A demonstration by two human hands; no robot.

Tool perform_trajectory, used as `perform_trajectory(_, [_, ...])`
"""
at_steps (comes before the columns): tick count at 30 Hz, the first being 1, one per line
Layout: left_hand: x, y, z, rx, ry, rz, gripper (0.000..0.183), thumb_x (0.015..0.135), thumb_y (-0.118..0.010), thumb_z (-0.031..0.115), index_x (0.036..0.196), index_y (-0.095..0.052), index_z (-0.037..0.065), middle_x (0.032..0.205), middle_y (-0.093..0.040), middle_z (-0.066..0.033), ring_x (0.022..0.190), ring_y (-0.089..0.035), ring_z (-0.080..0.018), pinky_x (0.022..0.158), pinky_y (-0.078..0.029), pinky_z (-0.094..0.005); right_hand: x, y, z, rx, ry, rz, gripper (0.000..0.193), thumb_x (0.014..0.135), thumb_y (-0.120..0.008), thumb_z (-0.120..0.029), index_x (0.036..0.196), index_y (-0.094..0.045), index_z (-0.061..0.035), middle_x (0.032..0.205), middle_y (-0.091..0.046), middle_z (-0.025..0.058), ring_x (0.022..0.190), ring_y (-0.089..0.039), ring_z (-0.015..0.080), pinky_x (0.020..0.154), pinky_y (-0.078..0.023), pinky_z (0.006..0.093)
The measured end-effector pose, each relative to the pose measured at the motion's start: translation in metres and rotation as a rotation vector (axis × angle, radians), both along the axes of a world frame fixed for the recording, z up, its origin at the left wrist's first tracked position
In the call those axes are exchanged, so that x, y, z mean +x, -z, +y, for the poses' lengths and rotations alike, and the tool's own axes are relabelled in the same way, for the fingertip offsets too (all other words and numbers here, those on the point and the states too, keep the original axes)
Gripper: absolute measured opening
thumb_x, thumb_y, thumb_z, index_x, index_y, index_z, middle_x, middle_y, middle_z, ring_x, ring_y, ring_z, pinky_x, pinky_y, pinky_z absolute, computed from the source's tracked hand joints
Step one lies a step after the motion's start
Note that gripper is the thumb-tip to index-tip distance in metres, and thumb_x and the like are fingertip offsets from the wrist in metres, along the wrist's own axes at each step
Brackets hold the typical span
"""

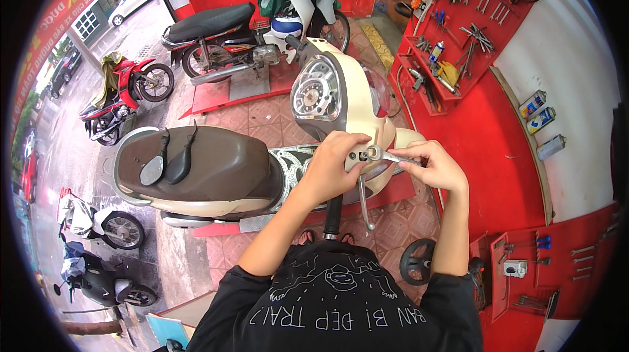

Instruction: The person uses a wrench to loosen a bolt on a scooter's handlebars, removes a component, and then handles a mirror while working on a small screw.

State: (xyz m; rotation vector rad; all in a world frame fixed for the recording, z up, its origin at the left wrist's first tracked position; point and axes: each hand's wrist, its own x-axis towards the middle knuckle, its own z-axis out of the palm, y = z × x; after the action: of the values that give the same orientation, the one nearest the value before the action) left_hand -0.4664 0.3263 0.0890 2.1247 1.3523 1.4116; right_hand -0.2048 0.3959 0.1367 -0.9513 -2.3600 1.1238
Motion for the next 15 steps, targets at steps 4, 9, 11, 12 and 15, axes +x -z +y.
perform_trajectory(4, [0.000, -0.005, -0.004, -0.055, -0.039, -0.054, 0.048, 0.074, -0.089, 0.014, 0.117, -0.071, 0.004, 0.091, -0.074, -0.0086, 0.095, -0.067, -0.0280, 0.085, -0.054, -0.0381, -0.002, -0.001, 0.011, 0.046, -0.107, -0.053, 0.035, 0.091, -0.071, -0.005, 0.126, -0.076, -0.0083, 0.084, -0.073, 0.0108, 0.070, -0.058, 0.0152, 0.065, -0.046, 0.0306])
perform_trajectory(9, [0.002, 0.003, -0.002, -0.033, -0.043, -0.047, 0.037, 0.071, -0.092, 0.017, 0.101, -0.076, 0.003, 0.091, -0.075, -0.0092, 0.090, -0.068, -0.0257, 0.081, -0.054, -0.0354, -0.004, -0.005, 0.012, 0.099, -0.139, -0.051, 0.036, 0.089, -0.071, -0.003, 0.124, -0.076, -0.0086, 0.085, -0.074, 0.0124, 0.074, -0.065, 0.0194, 0.068, -0.050, 0.0328])
perform_trajectory(11, [0.005, 0.006, -0.001, -0.036, -0.064, -0.078, 0.033, 0.071, -0.093, 0.018, 0.095, -0.077, 0.003, 0.090, -0.075, -0.0092, 0.087, -0.069, -0.0251, 0.079, -0.055, -0.0356, -0.005, -0.004, 0.016, 0.080, -0.156, -0.042, 0.037, 0.088, -0.072, -0.002, 0.123, -0.077, -0.0086, 0.085, -0.074, 0.0127, 0.074, -0.066, 0.0211, 0.070, -0.051, 0.0348])
perform_trajectory(12, [0.005, 0.008, 0.000, -0.041, -0.077, -0.089, 0.033, 0.070, -0.093, 0.018, 0.094, -0.077, 0.003, 0.089, -0.075, -0.0090, 0.085, -0.069, -0.0249, 0.078, -0.055, -0.0359, -0.006, 0.000, 0.024, 0.078, -0.151, -0.043, 0.037, 0.088, -0.072, -0.002, 0.123, -0.077, -0.0086, 0.085, -0.074, 0.0127, 0.074, -0.066, 0.0211, 0.070, -0.051, 0.0348])
perform_trajectory(15, [0.004, 0.009, 0.001, -0.069, -0.097, -0.101, 0.032, 0.070, -0.093, 0.018, 0.093, -0.077, 0.003, 0.087, -0.076, -0.0088, 0.080, -0.069, -0.0244, 0.076, -0.055, -0.0365, -0.014, -0.002, 0.048, 0.010, -0.231, -0.096, 0.034, 0.086, -0.073, 0.000, 0.118, -0.078, -0.0069, 0.087, -0.074, 0.0143, 0.076, -0.067, 0.0207, 0.075, -0.053, 0.0355])
